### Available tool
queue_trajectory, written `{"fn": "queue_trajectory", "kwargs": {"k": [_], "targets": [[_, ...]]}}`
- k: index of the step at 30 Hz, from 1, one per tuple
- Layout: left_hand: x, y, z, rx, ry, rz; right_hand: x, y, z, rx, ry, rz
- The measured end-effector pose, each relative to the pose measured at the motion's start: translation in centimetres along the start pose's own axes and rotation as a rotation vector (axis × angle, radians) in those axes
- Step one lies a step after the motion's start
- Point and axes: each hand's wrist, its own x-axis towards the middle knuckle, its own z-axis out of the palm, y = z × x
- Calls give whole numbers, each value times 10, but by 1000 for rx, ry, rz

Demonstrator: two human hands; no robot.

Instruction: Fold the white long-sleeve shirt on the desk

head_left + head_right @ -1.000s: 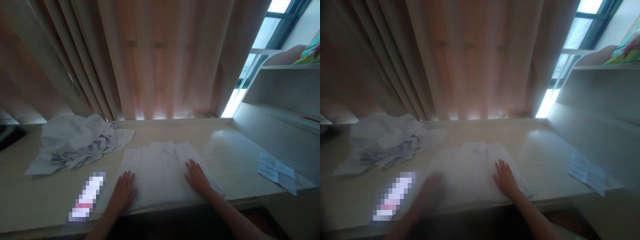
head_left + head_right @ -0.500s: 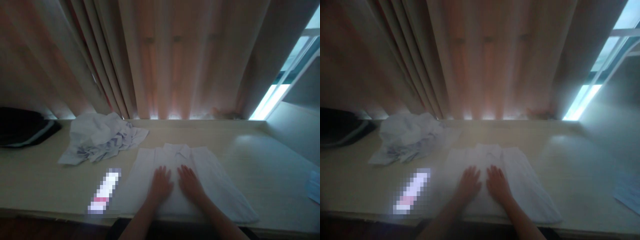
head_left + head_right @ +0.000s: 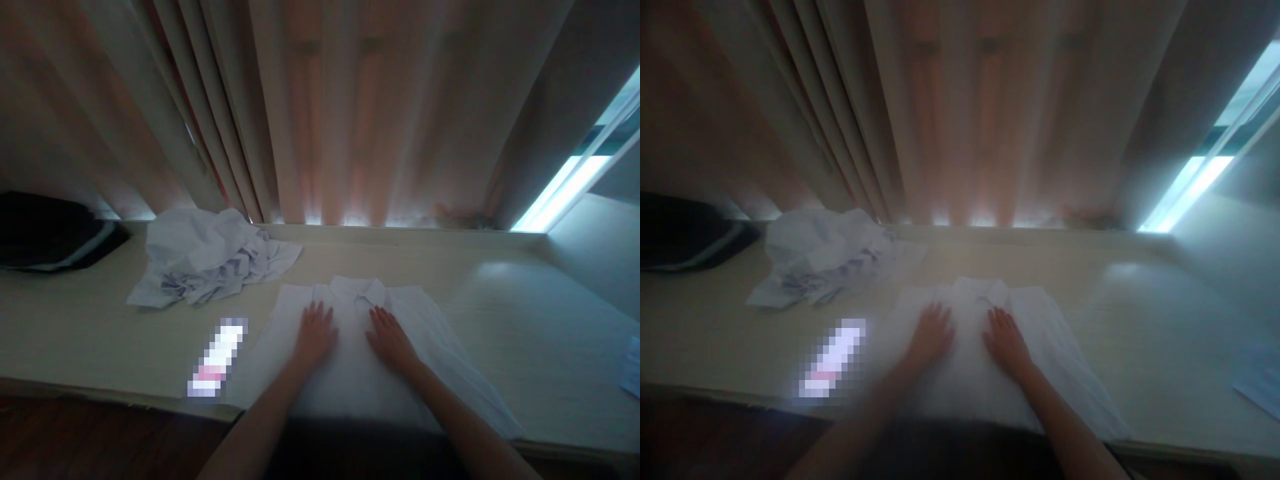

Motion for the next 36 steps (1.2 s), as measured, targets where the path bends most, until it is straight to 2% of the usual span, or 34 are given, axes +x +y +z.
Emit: {"fn": "queue_trajectory", "kwargs": {"k": [3, 7, 12, 16, 19, 23, 27, 31, 36], "targets": [[17, -21, -3, 34, 16, -100, 14, 12, -1, -61, 0, 56], [17, -40, 12, 55, -9, -141, 16, 20, 13, -76, -23, 95], [4, -43, 27, 65, -25, -158, 11, 21, 23, -66, -25, 99], [4, -41, 26, 57, -4, -143, 11, 20, 22, -68, -24, 101], [10, -48, 22, 52, -4, -152, 13, 22, 18, -52, -20, 82], [20, -74, 14, 85, 63, -280, 19, 41, 2, -86, 59, 96], [13, -101, 10, 140, 122, -436, 18, 73, -9, -176, 89, 251], [-3, -106, 15, 176, 129, -443, 5, 94, -1, -198, 27, 313], [-5, -104, 22, 218, 132, -446, -3, 96, 7, -205, 23, 310]]}}
